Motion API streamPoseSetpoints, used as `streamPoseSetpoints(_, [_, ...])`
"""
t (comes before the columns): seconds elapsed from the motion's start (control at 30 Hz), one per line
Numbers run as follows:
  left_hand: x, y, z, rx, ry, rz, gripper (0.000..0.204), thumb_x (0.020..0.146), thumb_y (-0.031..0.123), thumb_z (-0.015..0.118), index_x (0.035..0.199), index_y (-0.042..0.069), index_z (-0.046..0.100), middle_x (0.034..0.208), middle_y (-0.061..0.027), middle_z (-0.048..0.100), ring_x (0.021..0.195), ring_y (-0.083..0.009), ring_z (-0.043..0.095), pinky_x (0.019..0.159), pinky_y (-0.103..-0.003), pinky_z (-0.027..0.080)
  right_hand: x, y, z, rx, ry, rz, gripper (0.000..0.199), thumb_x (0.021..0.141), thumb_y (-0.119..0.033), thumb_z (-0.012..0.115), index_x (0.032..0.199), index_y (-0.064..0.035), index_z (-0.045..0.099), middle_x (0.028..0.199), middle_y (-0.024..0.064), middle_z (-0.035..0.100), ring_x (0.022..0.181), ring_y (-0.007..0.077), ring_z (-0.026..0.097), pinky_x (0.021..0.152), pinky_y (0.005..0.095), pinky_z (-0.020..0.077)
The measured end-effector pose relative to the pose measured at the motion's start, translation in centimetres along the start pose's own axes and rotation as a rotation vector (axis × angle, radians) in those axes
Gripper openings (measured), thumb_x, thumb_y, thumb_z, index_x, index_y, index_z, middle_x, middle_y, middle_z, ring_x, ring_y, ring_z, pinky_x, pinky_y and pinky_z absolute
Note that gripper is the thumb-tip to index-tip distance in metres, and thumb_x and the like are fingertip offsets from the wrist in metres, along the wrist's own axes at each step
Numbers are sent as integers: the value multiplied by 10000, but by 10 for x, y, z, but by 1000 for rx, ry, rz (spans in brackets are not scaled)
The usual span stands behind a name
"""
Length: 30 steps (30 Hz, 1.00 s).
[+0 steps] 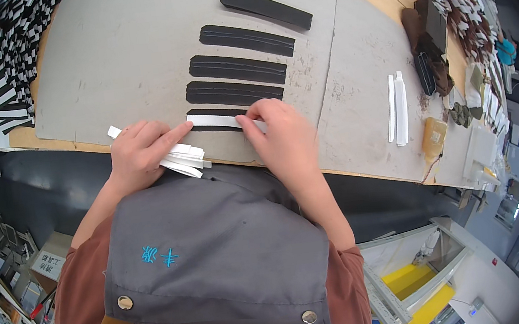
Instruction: Assembling and gluing fabric or leather strap components at a workshop table.
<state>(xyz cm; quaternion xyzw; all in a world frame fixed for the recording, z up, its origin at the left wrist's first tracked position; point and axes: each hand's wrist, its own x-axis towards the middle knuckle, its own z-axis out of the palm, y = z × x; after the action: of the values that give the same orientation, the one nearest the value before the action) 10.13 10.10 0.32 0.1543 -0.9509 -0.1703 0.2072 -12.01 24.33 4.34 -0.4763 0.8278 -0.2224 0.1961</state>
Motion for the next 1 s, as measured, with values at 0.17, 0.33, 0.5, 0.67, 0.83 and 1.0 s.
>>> streamPoseSetpoints(0.17, [-2, -4, 2, -11, 26, 23, 445, 735, 166, 757, 1178, 201, 764, 802, 62, 580, 704, -123, 584, 578, -292, 431, -2, 7, -1, -8, -4, 40, 174, 916, -239, 737, 883, -80, 676, 852, 52, 699, 856, 268, 669, 701, 385, 513])
streamPoseSetpoints(0.33, [-1, -3, 3, -7, 24, 25, 447, 737, 187, 763, 1184, 207, 765, 796, 66, 577, 703, -111, 585, 573, -289, 426, -1, 10, 2, -68, 60, -17, 212, 914, -253, 753, 871, -57, 687, 814, 83, 690, 797, 249, 670, 692, 350, 507])
streamPoseSetpoints(0.5, [-1, -4, 2, -4, 17, 25, 443, 739, 202, 765, 1182, 211, 765, 795, 70, 574, 701, -106, 584, 574, -285, 428, -2, 9, 6, -92, 79, -18, 189, 911, -252, 746, 858, -86, 673, 816, 56, 684, 822, 258, 664, 695, 378, 509])
streamPoseSetpoints(0.67, [-2, -4, 2, 0, 8, 21, 435, 748, 193, 763, 1182, 215, 764, 797, 70, 576, 707, -106, 588, 576, -285, 432, -3, 7, 8, -95, 97, -5, 173, 906, -248, 740, 851, -104, 663, 816, 39, 677, 843, 266, 659, 695, 397, 512])
streamPoseSetpoints(0.83, [0, -3, 2, 2, 1, 23, 448, 738, 184, 772, 1184, 215, 760, 787, 65, 576, 707, -111, 588, 574, -291, 430, -4, 6, 7, -164, 124, -33, 188, 877, -235, 776, 868, -102, 643, 794, 37, 641, 828, 257, 654, 665, 387, 511])
streamPoseSetpoints(1.0, [-1, -1, 0, -25, 15, 49, 444, 723, 183, 786, 1167, 181, 764, 779, 48, 590, 693, -128, 587, 579, -293, 434, -12, 15, 2, -49, 373, 41, 248, 831, -211, 832, 858, -84, 620, 779, 39, 615, 804, 245, 644, 632, 359, 502])
